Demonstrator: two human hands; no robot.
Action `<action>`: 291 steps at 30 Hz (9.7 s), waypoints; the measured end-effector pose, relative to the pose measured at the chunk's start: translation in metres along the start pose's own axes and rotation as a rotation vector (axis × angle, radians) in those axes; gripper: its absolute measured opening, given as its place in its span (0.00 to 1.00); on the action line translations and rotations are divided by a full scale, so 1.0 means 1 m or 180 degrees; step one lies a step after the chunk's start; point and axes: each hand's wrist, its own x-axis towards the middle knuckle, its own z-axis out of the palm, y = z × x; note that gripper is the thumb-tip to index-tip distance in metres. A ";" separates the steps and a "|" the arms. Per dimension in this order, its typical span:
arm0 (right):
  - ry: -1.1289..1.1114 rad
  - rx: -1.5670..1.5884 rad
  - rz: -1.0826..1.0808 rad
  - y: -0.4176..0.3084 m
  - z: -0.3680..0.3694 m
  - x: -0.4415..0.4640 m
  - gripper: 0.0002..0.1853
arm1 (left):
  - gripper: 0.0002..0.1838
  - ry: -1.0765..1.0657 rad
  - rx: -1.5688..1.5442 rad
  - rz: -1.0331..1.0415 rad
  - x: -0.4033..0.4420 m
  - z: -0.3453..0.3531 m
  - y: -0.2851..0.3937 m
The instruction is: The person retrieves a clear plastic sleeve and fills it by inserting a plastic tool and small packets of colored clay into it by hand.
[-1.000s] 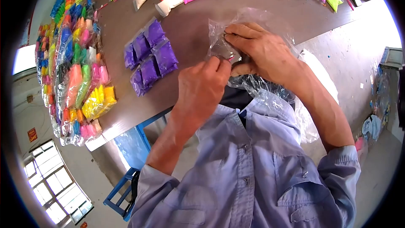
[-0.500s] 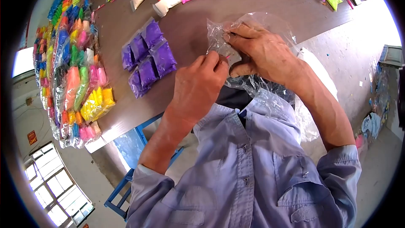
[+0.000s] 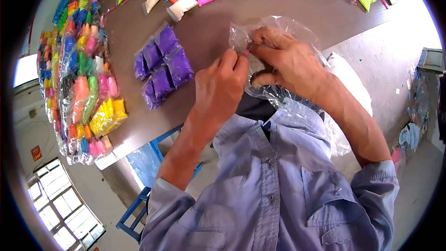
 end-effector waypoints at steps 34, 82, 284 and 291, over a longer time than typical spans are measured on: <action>0.0020 -0.0032 0.0075 -0.004 0.004 -0.003 0.28 | 0.06 -0.0207 -0.0063 -0.0253 0.033 -0.003 -0.010; 0.0142 -0.0009 -0.0099 -0.001 0.008 -0.004 0.28 | 0.05 -0.0196 0.0155 0.0032 0.027 -0.002 -0.006; 0.0071 -0.1049 -0.0071 0.050 -0.029 0.002 0.50 | 0.08 -0.0168 -0.0604 0.0047 0.031 0.011 0.004; 0.0025 -0.1077 -0.0042 0.050 -0.029 0.003 0.50 | 0.07 -0.0329 -0.0997 -0.0254 0.033 0.006 0.003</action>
